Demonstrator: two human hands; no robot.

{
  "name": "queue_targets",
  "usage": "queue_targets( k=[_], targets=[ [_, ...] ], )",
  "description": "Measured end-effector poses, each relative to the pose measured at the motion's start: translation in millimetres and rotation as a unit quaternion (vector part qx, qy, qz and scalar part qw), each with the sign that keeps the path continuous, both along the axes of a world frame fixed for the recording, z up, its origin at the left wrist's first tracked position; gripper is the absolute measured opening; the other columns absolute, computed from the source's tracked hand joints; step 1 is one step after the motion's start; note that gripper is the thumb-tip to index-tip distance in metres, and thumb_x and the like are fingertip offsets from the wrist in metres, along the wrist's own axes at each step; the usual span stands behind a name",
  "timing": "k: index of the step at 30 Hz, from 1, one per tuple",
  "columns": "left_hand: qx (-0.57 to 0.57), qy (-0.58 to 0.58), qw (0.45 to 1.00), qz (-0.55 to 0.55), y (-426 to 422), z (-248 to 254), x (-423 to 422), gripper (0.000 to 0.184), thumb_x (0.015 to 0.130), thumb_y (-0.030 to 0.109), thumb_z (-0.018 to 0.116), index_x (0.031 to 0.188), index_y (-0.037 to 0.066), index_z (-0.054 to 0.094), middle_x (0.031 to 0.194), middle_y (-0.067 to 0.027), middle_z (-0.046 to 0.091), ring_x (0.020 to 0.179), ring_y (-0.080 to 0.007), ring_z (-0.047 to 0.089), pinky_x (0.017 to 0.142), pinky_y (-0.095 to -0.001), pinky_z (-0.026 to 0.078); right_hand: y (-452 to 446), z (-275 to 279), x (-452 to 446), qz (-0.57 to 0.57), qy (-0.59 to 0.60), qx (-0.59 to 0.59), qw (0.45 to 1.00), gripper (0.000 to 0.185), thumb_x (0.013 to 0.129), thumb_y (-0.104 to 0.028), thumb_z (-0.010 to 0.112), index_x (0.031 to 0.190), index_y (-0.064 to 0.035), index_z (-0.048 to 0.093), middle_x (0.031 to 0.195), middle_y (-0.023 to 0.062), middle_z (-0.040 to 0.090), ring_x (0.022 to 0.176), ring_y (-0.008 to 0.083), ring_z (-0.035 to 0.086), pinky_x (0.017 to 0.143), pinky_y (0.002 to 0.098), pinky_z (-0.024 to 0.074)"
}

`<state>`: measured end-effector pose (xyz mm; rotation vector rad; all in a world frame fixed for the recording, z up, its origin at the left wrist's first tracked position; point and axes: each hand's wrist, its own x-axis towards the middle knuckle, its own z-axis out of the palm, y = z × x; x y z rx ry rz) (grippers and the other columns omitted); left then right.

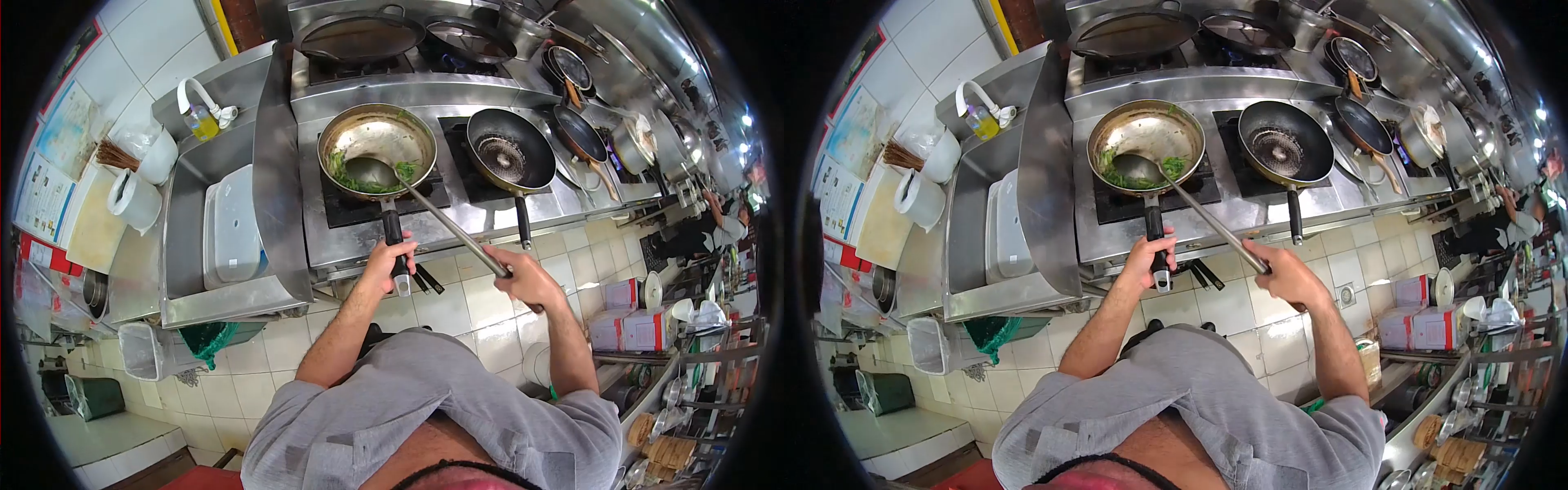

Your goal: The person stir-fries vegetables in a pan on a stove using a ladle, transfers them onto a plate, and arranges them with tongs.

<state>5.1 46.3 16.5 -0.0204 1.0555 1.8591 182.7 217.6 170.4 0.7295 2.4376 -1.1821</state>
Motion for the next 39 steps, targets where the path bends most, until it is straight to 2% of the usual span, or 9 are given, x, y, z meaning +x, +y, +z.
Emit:
queue_targets(
  k=[2, 4, 7, 16, 22, 24, 28, 33, 39],
  targets=[
    [0.044, -0.032, 0.998, 0.018, 1, 1, 9, 0.025, 0.077, 0.008, 0.062, 0.095, 0.006, 0.045, 0.06, -0.0036, 0.05, 0.04, -0.0138, 0.048, 0.037, -0.0304, 0.042, -2, -28, -11, 0.005, -0.015, 0.041, 0.999, 0.066, 0.069, 0.002, 0.054, 0.133, -0.0085, 0.041, 0.081, 0.0211, 0.06, 0.072, 0.029, 0.06, 0.069, 0.0372, 0.0482],
    [0.012, -0.013, 1.0, 0.005, 2, 17, 35, 0.021, 0.075, 0.005, 0.062, 0.086, 0.006, 0.045, 0.057, -0.0034, 0.048, 0.039, -0.0143, 0.046, 0.036, -0.0326, 0.042, 4, -83, -19, 0.088, 0.204, 0.255, 0.941, 0.068, 0.069, 0.005, 0.054, 0.134, -0.0089, 0.039, 0.095, 0.0242, 0.061, 0.081, 0.0328, 0.062, 0.071, 0.0396, 0.0501],
    [-0.014, 0.002, 1.0, 0.015, -4, 45, 65, 0.013, 0.078, 0.008, 0.06, 0.082, 0.004, 0.048, 0.054, -0.0037, 0.047, 0.04, -0.0154, 0.047, 0.037, -0.0323, 0.041, -18, -76, -25, 0.052, 0.172, 0.202, 0.963, 0.067, 0.07, 0.004, 0.053, 0.134, -0.0105, 0.039, 0.108, 0.0263, 0.056, 0.094, 0.0397, 0.057, 0.078, 0.0443, 0.0487],
    [-0.034, 0.025, 0.999, 0.018, 1, 21, 25, 0.014, 0.078, 0.009, 0.061, 0.079, 0.006, 0.047, 0.059, -0.0011, 0.046, 0.042, -0.0106, 0.045, 0.037, -0.029, 0.04, 25, -79, -51, 0.103, 0.134, 0.423, 0.89, 0.063, 0.076, 0.003, 0.048, 0.134, -0.0182, 0.034, 0.09, 0.0169, 0.056, 0.068, 0.0364, 0.061, 0.057, 0.0449, 0.0509],
    [-0.011, 0.013, 0.999, 0.045, -2, 9, 10, 0.016, 0.078, 0.008, 0.061, 0.082, 0.006, 0.046, 0.06, -0.0025, 0.047, 0.042, -0.0115, 0.047, 0.035, -0.0295, 0.041, -17, -99, -11, 0.058, 0.273, 0.251, 0.927, 0.066, 0.072, 0.004, 0.053, 0.135, -0.0066, 0.036, 0.082, 0.0208, 0.06, 0.064, 0.0344, 0.061, 0.053, 0.0396, 0.0499],
    [-0.006, 0.019, 1.0, 0.021, -4, 11, 9, 0.017, 0.078, 0.008, 0.06, 0.085, 0.007, 0.045, 0.06, -0.0027, 0.047, 0.042, -0.0117, 0.047, 0.035, -0.0294, 0.041, -38, -45, -6, -0.142, 0.125, -0.131, 0.973, 0.069, 0.07, 0.005, 0.056, 0.136, -0.0038, 0.036, 0.078, 0.0181, 0.057, 0.058, 0.024, 0.058, 0.054, 0.0347, 0.0483],
    [-0.014, 0.014, 1.0, 0.011, -2, 5, 8, 0.019, 0.078, 0.008, 0.06, 0.087, 0.007, 0.044, 0.06, -0.0023, 0.047, 0.042, -0.0121, 0.047, 0.035, -0.0297, 0.042, -21, -80, -13, -0.01, 0.262, 0.128, 0.956, 0.066, 0.071, 0.005, 0.056, 0.135, -0.0019, 0.038, 0.076, 0.0089, 0.056, 0.051, 0.012, 0.052, 0.048, 0.0263, 0.0433],
    [-0.022, 0.004, 1.0, 0.01, -2, 8, 7, 0.019, 0.078, 0.008, 0.061, 0.087, 0.008, 0.044, 0.061, -0.0018, 0.047, 0.043, -0.0118, 0.046, 0.037, -0.03, 0.041, -37, -54, -27, -0.119, 0.159, -0.164, 0.966, 0.066, 0.071, 0.005, 0.057, 0.134, -0.002, 0.039, 0.072, 0.0063, 0.054, 0.048, 0.0092, 0.05, 0.043, 0.0249, 0.04],
    [-0.012, 0.001, 1.0, 0.01, -4, 10, 6, 0.019, 0.078, 0.007, 0.061, 0.088, 0.007, 0.045, 0.061, -0.0017, 0.047, 0.043, -0.0116, 0.046, 0.038, -0.0297, 0.041, 1, -77, -44, -0.077, 0.175, -0.018, 0.981, 0.065, 0.071, 0.004, 0.056, 0.134, -0.0015, 0.039, 0.066, 0.0061, 0.054, 0.047, 0.0103, 0.05, 0.043, 0.0273, 0.0409]
  ],
)
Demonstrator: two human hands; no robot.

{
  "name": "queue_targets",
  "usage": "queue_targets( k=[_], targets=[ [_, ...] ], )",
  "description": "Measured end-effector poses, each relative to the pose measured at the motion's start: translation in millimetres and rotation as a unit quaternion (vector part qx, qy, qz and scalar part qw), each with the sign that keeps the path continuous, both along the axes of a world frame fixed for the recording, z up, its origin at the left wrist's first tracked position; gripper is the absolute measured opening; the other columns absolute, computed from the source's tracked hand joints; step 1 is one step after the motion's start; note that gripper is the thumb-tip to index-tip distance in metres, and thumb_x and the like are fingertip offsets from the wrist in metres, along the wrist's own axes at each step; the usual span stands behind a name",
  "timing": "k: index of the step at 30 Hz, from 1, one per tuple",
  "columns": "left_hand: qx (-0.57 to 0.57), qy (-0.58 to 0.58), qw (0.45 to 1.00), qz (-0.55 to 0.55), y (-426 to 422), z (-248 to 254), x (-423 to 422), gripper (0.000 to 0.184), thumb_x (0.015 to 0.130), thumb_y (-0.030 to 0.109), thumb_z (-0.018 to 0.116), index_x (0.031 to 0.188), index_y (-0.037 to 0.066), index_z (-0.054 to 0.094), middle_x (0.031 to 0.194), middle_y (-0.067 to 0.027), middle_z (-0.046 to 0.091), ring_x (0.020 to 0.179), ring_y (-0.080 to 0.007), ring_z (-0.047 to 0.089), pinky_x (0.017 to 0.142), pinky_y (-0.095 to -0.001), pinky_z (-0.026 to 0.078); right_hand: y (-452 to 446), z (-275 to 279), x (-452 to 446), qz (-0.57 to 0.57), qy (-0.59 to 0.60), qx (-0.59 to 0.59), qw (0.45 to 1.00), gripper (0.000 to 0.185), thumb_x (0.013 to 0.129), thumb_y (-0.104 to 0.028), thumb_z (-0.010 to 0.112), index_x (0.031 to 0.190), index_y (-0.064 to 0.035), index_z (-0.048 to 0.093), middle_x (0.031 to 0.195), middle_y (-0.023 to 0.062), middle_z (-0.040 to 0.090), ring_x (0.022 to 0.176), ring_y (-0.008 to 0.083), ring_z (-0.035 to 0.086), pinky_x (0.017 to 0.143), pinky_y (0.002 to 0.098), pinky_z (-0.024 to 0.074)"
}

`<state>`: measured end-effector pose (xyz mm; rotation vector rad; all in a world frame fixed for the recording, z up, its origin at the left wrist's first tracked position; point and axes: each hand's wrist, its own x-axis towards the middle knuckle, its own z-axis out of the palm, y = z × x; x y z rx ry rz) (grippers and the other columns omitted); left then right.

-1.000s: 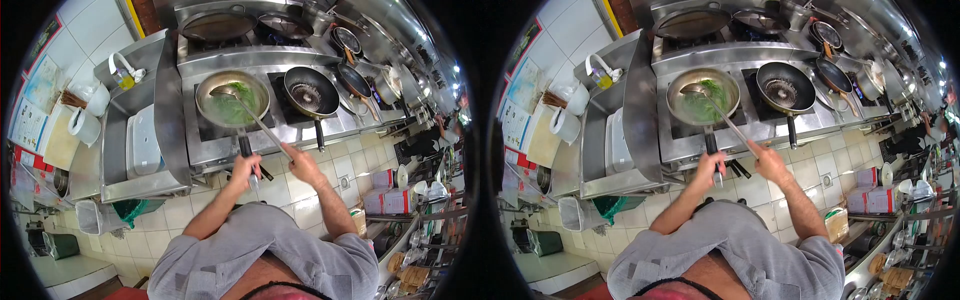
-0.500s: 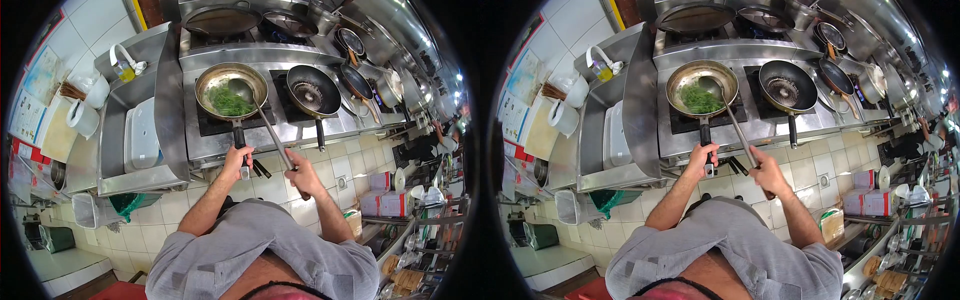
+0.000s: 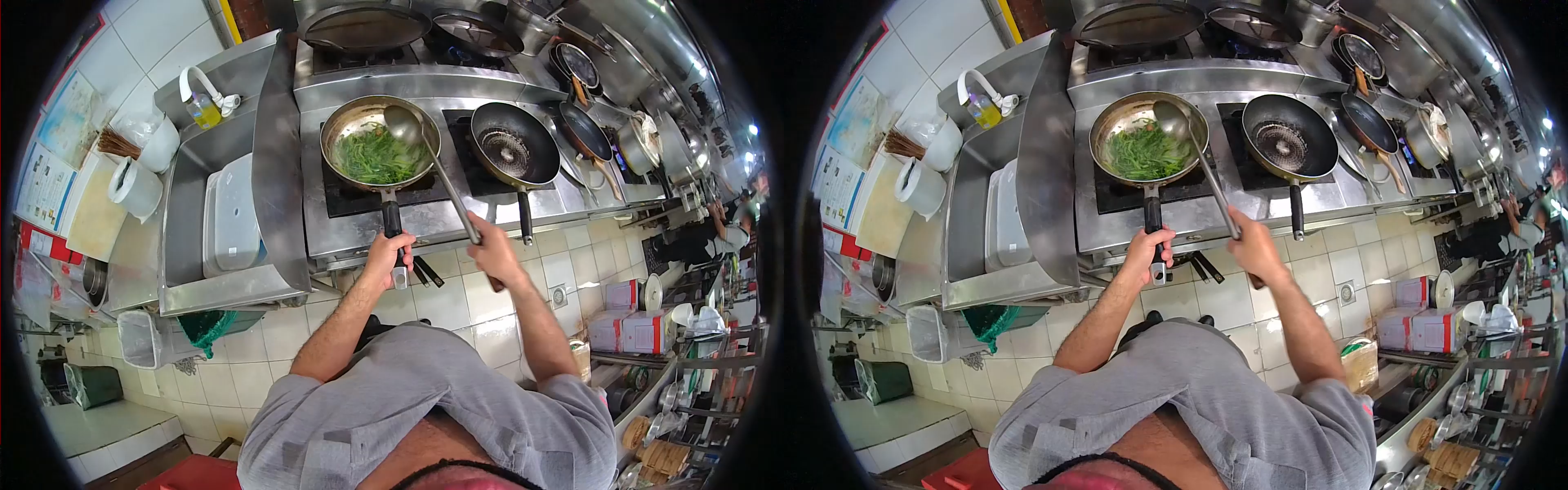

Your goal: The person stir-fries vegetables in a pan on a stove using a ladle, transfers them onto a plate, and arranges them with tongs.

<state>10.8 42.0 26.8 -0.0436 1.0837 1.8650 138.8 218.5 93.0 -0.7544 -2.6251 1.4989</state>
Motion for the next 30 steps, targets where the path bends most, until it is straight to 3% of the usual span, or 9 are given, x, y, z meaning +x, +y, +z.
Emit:
queue_targets(
  k=[3, 5, 11, 13, 17, 19, 26, 28, 30],
  targets=[
    [-0.001, 0.005, 1.0, -0.005, 1, -3, -2, 0.02, 0.078, 0.007, 0.061, 0.088, 0.007, 0.044, 0.061, -0.0021, 0.047, 0.042, -0.0117, 0.047, 0.037, -0.0293, 0.042, -22, -15, -26, -0.003, 0.056, 0.114, 0.992, 0.065, 0.071, 0.002, 0.055, 0.134, -0.0038, 0.04, 0.064, 0.0064, 0.053, 0.048, 0.0123, 0.049, 0.045, 0.0282, 0.0414],
    [-0.006, 0.005, 1.0, -0.009, 0, -4, -4, 0.02, 0.078, 0.007, 0.061, 0.089, 0.007, 0.044, 0.061, -0.0022, 0.047, 0.042, -0.0117, 0.047, 0.037, -0.0293, 0.042, -38, -8, -25, 0.018, 0.008, -0.035, 0.999, 0.063, 0.071, 0.002, 0.055, 0.133, -0.0055, 0.042, 0.064, 0.0073, 0.053, 0.05, 0.013, 0.05, 0.047, 0.0286, 0.0414],
    [-0.002, 0.001, 1.0, -0.007, -4, -10, -1, 0.022, 0.078, 0.008, 0.062, 0.092, 0.008, 0.045, 0.061, -0.001, 0.047, 0.043, -0.0114, 0.046, 0.038, -0.0298, 0.04, -17, 25, 8, 0.085, -0.049, 0.121, 0.988, 0.063, 0.069, 0.002, 0.055, 0.131, -0.0052, 0.044, 0.069, 0.0132, 0.053, 0.055, 0.0183, 0.052, 0.056, 0.0307, 0.0445],
    [0.002, 0.005, 1.0, -0.012, -6, -13, -2, 0.024, 0.078, 0.009, 0.062, 0.093, 0.009, 0.044, 0.061, -0.0009, 0.047, 0.043, -0.0115, 0.047, 0.038, -0.0298, 0.04, -23, 9, 12, 0.081, 0.079, 0.22, 0.969, 0.062, 0.069, 0.002, 0.056, 0.13, -0.0045, 0.045, 0.07, 0.0156, 0.053, 0.058, 0.021, 0.054, 0.059, 0.0318, 0.0449],
    [-0.011, -0.01, 1.0, -0.006, -6, -11, -2, 0.021, 0.078, 0.009, 0.062, 0.091, 0.008, 0.046, 0.061, -0.0007, 0.048, 0.043, -0.011, 0.046, 0.038, -0.0297, 0.041, -19, 40, 28, 0.041, -0.035, -0.109, 0.993, 0.064, 0.072, 0.002, 0.057, 0.133, -0.0048, 0.042, 0.072, 0.0079, 0.056, 0.048, 0.0115, 0.051, 0.045, 0.0258, 0.0416],
    [-0.004, -0.007, 1.0, -0.011, -6, -13, -1, 0.022, 0.078, 0.009, 0.062, 0.092, 0.007, 0.045, 0.062, -0.0017, 0.048, 0.043, -0.0115, 0.047, 0.038, -0.0297, 0.041, 2, 31, 23, 0.051, -0.045, -0.121, 0.99, 0.066, 0.072, 0.002, 0.057, 0.135, -0.0057, 0.04, 0.073, 0.0042, 0.055, 0.044, 0.0073, 0.047, 0.04, 0.0224, 0.0382],
    [-0.014, 0.002, 1.0, -0.001, -4, -4, -6, 0.024, 0.078, 0.012, 0.063, 0.094, 0.007, 0.045, 0.063, -0.0023, 0.049, 0.044, -0.0113, 0.048, 0.037, -0.0283, 0.042, -23, -20, -35, 0.038, 0.114, 0.191, 0.974, 0.064, 0.07, 0.003, 0.058, 0.131, 0.0005, 0.041, 0.069, 0.0051, 0.055, 0.044, 0.0092, 0.048, 0.039, 0.0241, 0.0377],
    [-0.019, 0.001, 1.0, -0.004, -7, 0, -7, 0.023, 0.079, 0.013, 0.063, 0.095, 0.007, 0.047, 0.063, -0.0015, 0.049, 0.044, -0.0108, 0.047, 0.039, -0.0284, 0.041, -40, 5, -30, 0.002, 0.012, -0.162, 0.987, 0.064, 0.07, 0.003, 0.059, 0.132, 0.0001, 0.041, 0.07, 0.0063, 0.057, 0.044, 0.0093, 0.049, 0.038, 0.0242, 0.0377],
    [-0.021, -0.002, 1.0, -0.01, -8, -1, -7, 0.021, 0.08, 0.014, 0.063, 0.095, 0.007, 0.049, 0.062, -0.0006, 0.049, 0.044, -0.0102, 0.046, 0.04, -0.0284, 0.041, -25, 17, -19, 0.018, -0.003, -0.179, 0.984, 0.064, 0.071, 0.002, 0.06, 0.132, 0.0, 0.041, 0.071, 0.006, 0.057, 0.043, 0.0088, 0.048, 0.037, 0.0238, 0.037]
  ],
)
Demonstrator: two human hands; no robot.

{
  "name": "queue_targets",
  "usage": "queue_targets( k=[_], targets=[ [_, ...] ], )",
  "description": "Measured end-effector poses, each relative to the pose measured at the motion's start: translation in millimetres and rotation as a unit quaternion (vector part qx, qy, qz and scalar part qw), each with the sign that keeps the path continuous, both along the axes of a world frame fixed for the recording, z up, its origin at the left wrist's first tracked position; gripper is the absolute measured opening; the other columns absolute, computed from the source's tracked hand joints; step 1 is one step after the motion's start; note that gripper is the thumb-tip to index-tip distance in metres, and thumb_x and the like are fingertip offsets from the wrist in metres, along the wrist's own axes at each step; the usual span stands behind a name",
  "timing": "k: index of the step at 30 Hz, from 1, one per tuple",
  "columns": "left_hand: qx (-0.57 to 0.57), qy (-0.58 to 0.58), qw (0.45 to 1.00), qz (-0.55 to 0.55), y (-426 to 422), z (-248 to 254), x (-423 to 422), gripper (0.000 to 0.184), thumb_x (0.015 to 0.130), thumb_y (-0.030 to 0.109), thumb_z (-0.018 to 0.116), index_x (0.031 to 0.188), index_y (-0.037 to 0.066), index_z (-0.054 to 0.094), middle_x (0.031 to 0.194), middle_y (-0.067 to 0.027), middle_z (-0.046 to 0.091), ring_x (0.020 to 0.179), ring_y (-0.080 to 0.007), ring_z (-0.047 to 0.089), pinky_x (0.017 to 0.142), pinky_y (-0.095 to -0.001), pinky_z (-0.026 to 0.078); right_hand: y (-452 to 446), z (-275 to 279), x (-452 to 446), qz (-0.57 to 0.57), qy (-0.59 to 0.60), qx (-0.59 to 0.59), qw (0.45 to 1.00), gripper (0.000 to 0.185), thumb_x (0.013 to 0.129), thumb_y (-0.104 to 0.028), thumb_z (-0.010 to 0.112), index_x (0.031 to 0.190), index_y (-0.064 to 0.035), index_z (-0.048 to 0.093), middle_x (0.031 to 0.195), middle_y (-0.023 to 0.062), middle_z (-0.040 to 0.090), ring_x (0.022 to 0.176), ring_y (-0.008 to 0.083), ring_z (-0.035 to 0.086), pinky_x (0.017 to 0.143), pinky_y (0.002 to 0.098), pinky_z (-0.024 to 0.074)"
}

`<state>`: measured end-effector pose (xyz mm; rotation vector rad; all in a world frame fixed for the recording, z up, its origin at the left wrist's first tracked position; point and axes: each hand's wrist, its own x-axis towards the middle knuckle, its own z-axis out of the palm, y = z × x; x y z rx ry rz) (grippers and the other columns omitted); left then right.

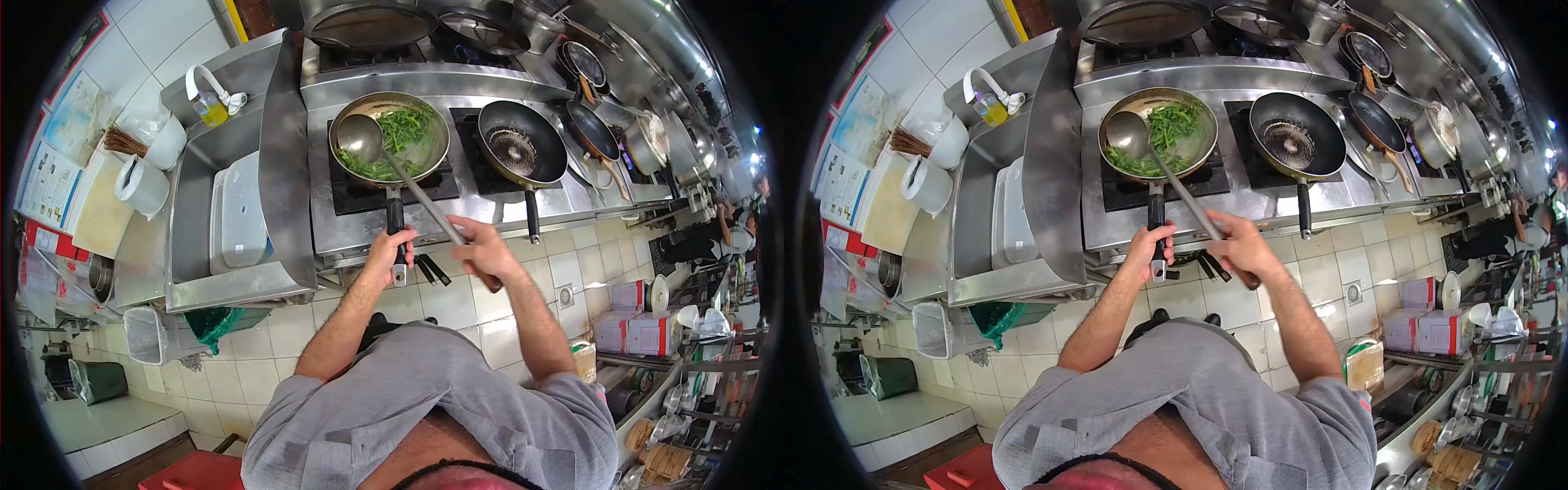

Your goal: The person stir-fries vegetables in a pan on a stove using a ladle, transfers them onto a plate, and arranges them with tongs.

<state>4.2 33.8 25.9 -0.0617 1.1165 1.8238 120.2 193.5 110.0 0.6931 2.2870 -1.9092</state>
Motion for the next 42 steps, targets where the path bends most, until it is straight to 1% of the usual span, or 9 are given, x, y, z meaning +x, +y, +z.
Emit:
queue_targets(
  k=[5, 11, 14, 19, 22, 27, 31, 35, 42],
  targets=[
    [0.018, 0.008, 1.0, 0.005, 1, -4, -1, 0.023, 0.08, 0.015, 0.063, 0.096, 0.007, 0.048, 0.063, -0.0018, 0.05, 0.044, -0.0119, 0.049, 0.037, -0.0279, 0.042, 11, -12, 13, 0.013, 0.03, 0.31, 0.95, 0.061, 0.072, 0.002, 0.057, 0.132, -0.0037, 0.043, 0.067, 0.0113, 0.058, 0.055, 0.0163, 0.057, 0.053, 0.0307, 0.0461],
    [0.002, 0.022, 1.0, 0.001, 2, -4, 0, 0.024, 0.08, 0.018, 0.063, 0.098, 0.007, 0.051, 0.063, -0.0017, 0.051, 0.044, -0.0117, 0.05, 0.039, -0.0284, 0.043, -5, -33, -4, -0.059, 0.043, 0.275, 0.959, 0.063, 0.071, 0.001, 0.059, 0.132, -0.0047, 0.043, 0.067, 0.0112, 0.059, 0.052, 0.0153, 0.056, 0.05, 0.031, 0.0457],
    [0.005, 0.023, 1.0, -0.004, 4, -10, -2, 0.025, 0.08, 0.018, 0.064, 0.098, 0.007, 0.049, 0.064, -0.0025, 0.052, 0.045, -0.0127, 0.051, 0.038, -0.0285, 0.044, -1, -14, 4, -0.028, 0.016, -0.014, 0.999, 0.066, 0.07, 0.002, 0.06, 0.133, -0.001, 0.041, 0.067, 0.0042, 0.053, 0.044, 0.0088, 0.049, 0.039, 0.0229, 0.0379],
    [0.002, 0.038, 0.999, 0.008, 1, -11, 0, 0.028, 0.083, 0.023, 0.063, 0.1, 0.008, 0.045, 0.069, -0.004, 0.054, 0.046, -0.0143, 0.053, 0.039, -0.0285, 0.045, 36, -32, 14, 0.041, -0.013, 0.17, 0.985, 0.064, 0.072, 0.003, 0.057, 0.134, -0.0052, 0.041, 0.068, 0.0088, 0.055, 0.044, 0.0109, 0.05, 0.041, 0.0259, 0.0415],
    [0.032, -0.002, 0.999, 0.034, 0, -19, 1, 0.039, 0.088, 0.046, 0.051, 0.102, 0.01, 0.046, 0.073, -0.0049, 0.055, 0.049, -0.0168, 0.056, 0.043, -0.0303, 0.049, 26, -47, -6, -0.017, 0.067, 0.419, 0.906, 0.059, 0.072, 0.0, 0.056, 0.129, -0.0059, 0.044, 0.088, 0.0262, 0.061, 0.079, 0.0405, 0.061, 0.069, 0.0423, 0.049],
    [0.068, 0.017, 0.997, 0.037, -26, -39, 4, 0.06, 0.088, 0.062, 0.036, 0.108, 0.007, 0.051, 0.088, -0.0059, 0.06, 0.064, -0.0161, 0.058, 0.055, -0.0301, 0.048, 10, 6, 13, 0.009, 0.036, 0.218, 0.975, 0.063, 0.073, 0.004, 0.053, 0.134, -0.0038, 0.039, 0.071, 0.0161, 0.058, 0.045, 0.0137, 0.052, 0.046, 0.0288, 0.0445],
    [0.0, 0.016, 1.0, -0.024, -67, -99, 2, 0.069, 0.089, 0.055, 0.042, 0.132, 0.002, 0.031, 0.114, -0.0132, 0.052, 0.082, -0.0199, 0.055, 0.069, -0.034, 0.046, 37, 4, 40, 0.077, -0.005, 0.1, 0.992, 0.067, 0.069, 0.005, 0.052, 0.135, -0.0055, 0.04, 0.069, 0.0126, 0.057, 0.044, 0.0102, 0.051, 0.045, 0.0272, 0.0448],
    [-0.135, -0.021, 0.99, -0.029, -120, -185, 7, 0.033, 0.089, 0.039, 0.053, 0.097, 0.007, 0.05, 0.087, -0.0071, 0.052, 0.065, -0.0194, 0.054, 0.061, -0.0321, 0.048, 41, -17, 35, 0.039, 0.038, 0.386, 0.921, 0.068, 0.068, 0.0, 0.053, 0.134, -0.0091, 0.039, 0.079, 0.0185, 0.063, 0.075, 0.0333, 0.063, 0.067, 0.0425, 0.0513],
    [-0.342, 0.233, 0.881, -0.227, -212, -366, -1, 0.036, 0.084, 0.04, 0.059, 0.095, 0.005, 0.055, 0.074, -0.0051, 0.053, 0.063, -0.0242, 0.056, 0.061, -0.0348, 0.048, 3, -25, -17, 0.022, 0.062, 0.276, 0.959, 0.054, 0.07, -0.004, 0.056, 0.123, -0.0049, 0.046, 0.087, 0.0199, 0.062, 0.084, 0.0365, 0.061, 0.074, 0.0425, 0.05]
  ],
)
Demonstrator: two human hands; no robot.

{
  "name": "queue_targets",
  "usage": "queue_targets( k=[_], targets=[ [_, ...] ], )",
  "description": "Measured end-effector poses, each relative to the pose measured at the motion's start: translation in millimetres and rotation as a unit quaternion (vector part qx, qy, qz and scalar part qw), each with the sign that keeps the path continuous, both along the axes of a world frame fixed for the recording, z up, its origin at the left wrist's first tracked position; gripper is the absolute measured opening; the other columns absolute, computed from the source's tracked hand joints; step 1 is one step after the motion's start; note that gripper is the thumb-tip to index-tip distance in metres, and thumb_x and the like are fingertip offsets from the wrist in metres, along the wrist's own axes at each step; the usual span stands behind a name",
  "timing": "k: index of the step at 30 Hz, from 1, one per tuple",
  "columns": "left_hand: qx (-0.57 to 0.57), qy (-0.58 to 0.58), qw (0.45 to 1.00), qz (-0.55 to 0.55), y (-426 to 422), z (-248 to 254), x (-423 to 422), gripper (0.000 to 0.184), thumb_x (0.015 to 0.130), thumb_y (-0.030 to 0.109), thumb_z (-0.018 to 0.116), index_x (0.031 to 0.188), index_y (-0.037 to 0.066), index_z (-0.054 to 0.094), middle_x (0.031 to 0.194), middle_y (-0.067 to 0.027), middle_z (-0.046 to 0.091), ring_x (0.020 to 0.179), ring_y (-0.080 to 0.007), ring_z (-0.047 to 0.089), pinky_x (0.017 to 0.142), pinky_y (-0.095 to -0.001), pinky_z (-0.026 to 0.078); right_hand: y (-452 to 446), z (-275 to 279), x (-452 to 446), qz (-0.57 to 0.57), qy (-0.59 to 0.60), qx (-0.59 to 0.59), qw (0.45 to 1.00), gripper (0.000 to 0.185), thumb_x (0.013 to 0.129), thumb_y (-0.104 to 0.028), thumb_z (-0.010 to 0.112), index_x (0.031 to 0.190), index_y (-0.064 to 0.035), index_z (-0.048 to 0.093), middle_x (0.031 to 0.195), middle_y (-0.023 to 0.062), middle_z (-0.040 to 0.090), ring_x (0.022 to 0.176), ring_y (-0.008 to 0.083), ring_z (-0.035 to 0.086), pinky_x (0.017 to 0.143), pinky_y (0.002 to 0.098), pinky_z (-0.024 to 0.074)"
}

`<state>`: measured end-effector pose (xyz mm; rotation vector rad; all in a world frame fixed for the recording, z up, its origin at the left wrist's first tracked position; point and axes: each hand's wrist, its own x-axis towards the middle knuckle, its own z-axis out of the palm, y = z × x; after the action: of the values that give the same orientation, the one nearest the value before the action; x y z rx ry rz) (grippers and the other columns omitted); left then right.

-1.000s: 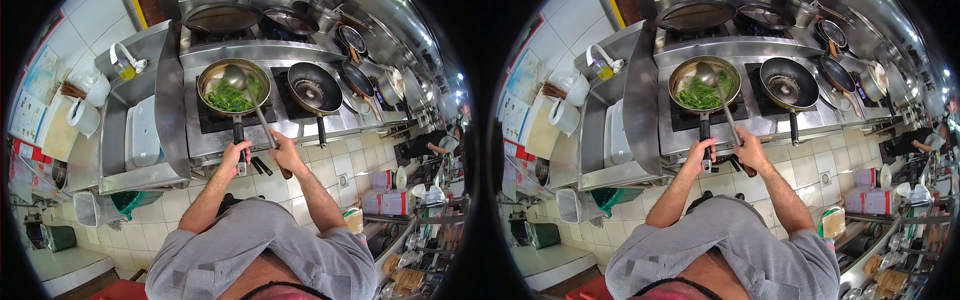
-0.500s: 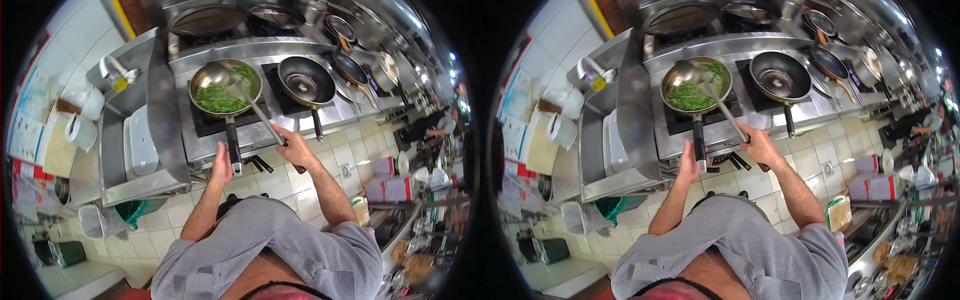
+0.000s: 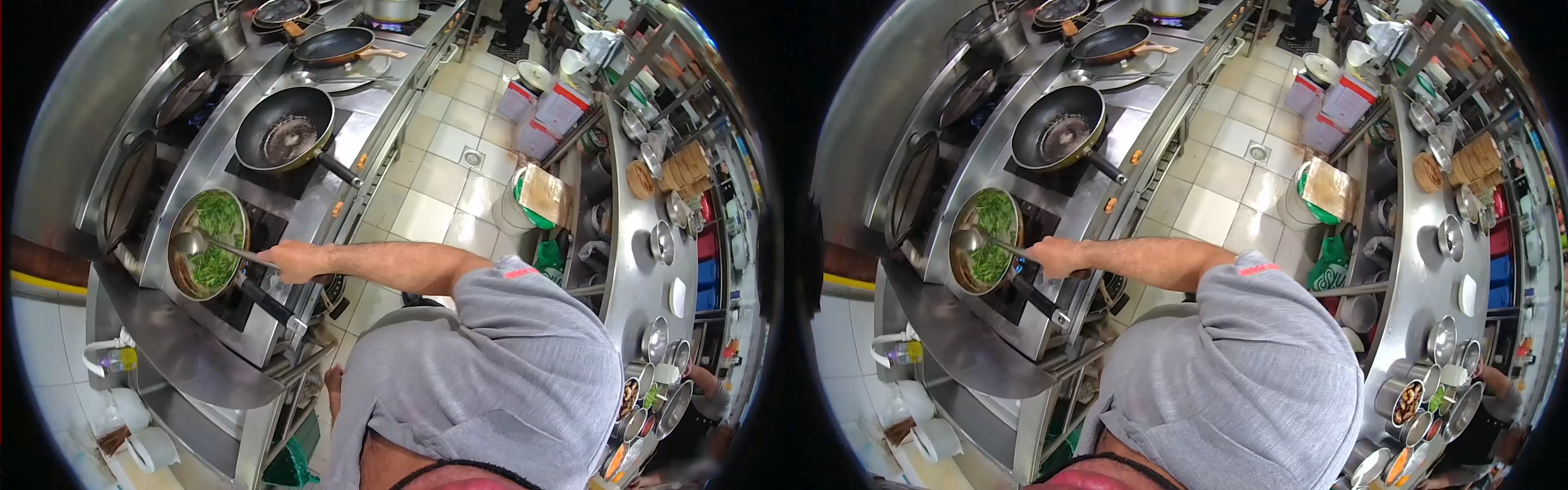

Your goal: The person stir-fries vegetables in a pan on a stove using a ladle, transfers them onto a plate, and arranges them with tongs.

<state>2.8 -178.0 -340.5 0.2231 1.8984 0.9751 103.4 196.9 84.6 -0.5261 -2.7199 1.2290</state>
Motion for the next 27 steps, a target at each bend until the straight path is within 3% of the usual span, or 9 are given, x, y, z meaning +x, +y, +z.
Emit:
queue_targets(
  k=[1, 3, 5, 6, 8, 15, 19, 21, 27],
  targets=[
    [-0.033, 0.126, 0.974, -0.186, -6, 1, -2, 0.037, 0.084, 0.039, 0.058, 0.094, 0.003, 0.055, 0.073, -0.0064, 0.054, 0.064, -0.0253, 0.057, 0.061, -0.0353, 0.048, -3, -4, -1, 0.042, 0.0, -0.024, 0.999, 0.054, 0.069, -0.004, 0.055, 0.123, -0.0052, 0.047, 0.089, 0.0195, 0.062, 0.088, 0.0358, 0.06, 0.078, 0.0415, 0.0494],
    [-0.064, 0.116, 0.964, -0.232, -17, -5, 0, 0.035, 0.085, 0.036, 0.059, 0.091, 0.002, 0.055, 0.074, -0.0082, 0.054, 0.063, -0.0254, 0.058, 0.057, -0.0341, 0.048, 9, -7, 17, 0.06, -0.01, -0.082, 0.995, 0.059, 0.067, -0.002, 0.055, 0.126, -0.0072, 0.048, 0.101, 0.0184, 0.062, 0.097, 0.0339, 0.058, 0.085, 0.0387, 0.0468],
    [-0.021, -0.09, 0.987, 0.135, -13, 26, 20, 0.027, 0.085, 0.03, 0.06, 0.093, 0.005, 0.054, 0.074, -0.0068, 0.054, 0.057, -0.022, 0.057, 0.048, -0.0318, 0.046, 27, 19, 44, 0.104, -0.01, 0.003, 0.994, 0.061, 0.067, -0.001, 0.056, 0.127, -0.0088, 0.048, 0.105, 0.0177, 0.061, 0.1, 0.0317, 0.058, 0.086, 0.039, 0.0463],
    [0.005, -0.098, 0.987, 0.124, 6, 96, 25, 0.024, 0.085, 0.025, 0.061, 0.095, 0.007, 0.051, 0.074, -0.0066, 0.054, 0.052, -0.0186, 0.055, 0.042, -0.0301, 0.043, 29, 27, 53, 0.086, -0.031, 0.029, 0.995, 0.061, 0.067, 0.001, 0.054, 0.127, -0.0101, 0.048, 0.1, 0.0182, 0.062, 0.096, 0.0311, 0.06, 0.081, 0.0405, 0.0485],
    [0.025, -0.147, 0.972, 0.18, 8, 90, 23, 0.023, 0.086, 0.025, 0.061, 0.094, 0.007, 0.05, 0.073, -0.0063, 0.053, 0.051, -0.0175, 0.055, 0.042, -0.0298, 0.044, 23, 40, 56, 0.044, -0.068, 0.084, 0.993, 0.058, 0.067, -0.003, 0.057, 0.124, -0.0108, 0.05, 0.095, 0.0179, 0.063, 0.091, 0.0322, 0.061, 0.078, 0.0411, 0.0497],
    [0.03, 0.122, 0.986, -0.114, -19, -8, 9, 0.019, 0.084, 0.026, 0.059, 0.082, 0.007, 0.055, 0.067, -0.0035, 0.051, 0.055, -0.0142, 0.052, 0.049, -0.0265, 0.045, -20, 16, 53, -0.054, -0.029, -0.048, 0.997, 0.052, 0.069, -0.002, 0.055, 0.121, -0.0052, 0.049, 0.078, 0.0185, 0.062, 0.076, 0.0327, 0.064, 0.068, 0.0433, 0.0515],
    [0.07, -0.132, 0.985, 0.085, 35, 98, 30, 0.025, 0.083, 0.03, 0.058, 0.096, 0.008, 0.054, 0.076, -0.0035, 0.053, 0.06, -0.0153, 0.054, 0.053, -0.0277, 0.046, -19, 70, 78, -0.001, -0.102, -0.179, 0.979, 0.06, 0.07, -0.003, 0.054, 0.129, -0.0032, 0.043, 0.07, 0.0161, 0.06, 0.069, 0.0258, 0.063, 0.065, 0.0372, 0.0507],
    [0.091, -0.15, 0.972, 0.155, 68, 127, 35, 0.036, 0.085, 0.036, 0.059, 0.107, 0.009, 0.05, 0.084, -0.0044, 0.053, 0.061, -0.0162, 0.055, 0.054, -0.0294, 0.048, -15, 19, 76, 0.05, 0.103, -0.001, 0.993, 0.06, 0.071, -0.002, 0.055, 0.13, -0.0036, 0.043, 0.069, 0.0128, 0.059, 0.06, 0.0197, 0.061, 0.056, 0.03, 0.0486],
    [0.421, -0.341, 0.811, 0.221, 172, 286, 32, 0.061, 0.088, 0.061, 0.035, 0.11, 0.006, 0.051, 0.089, -0.0105, 0.059, 0.074, -0.0239, 0.06, 0.071, -0.0402, 0.05, 51, 58, 71, 0.022, -0.119, -0.156, 0.98, 0.06, 0.072, 0.0, 0.057, 0.13, -0.0034, 0.043, 0.077, 0.0136, 0.061, 0.05, 0.0096, 0.052, 0.045, 0.0243, 0.0439]
  ],
)
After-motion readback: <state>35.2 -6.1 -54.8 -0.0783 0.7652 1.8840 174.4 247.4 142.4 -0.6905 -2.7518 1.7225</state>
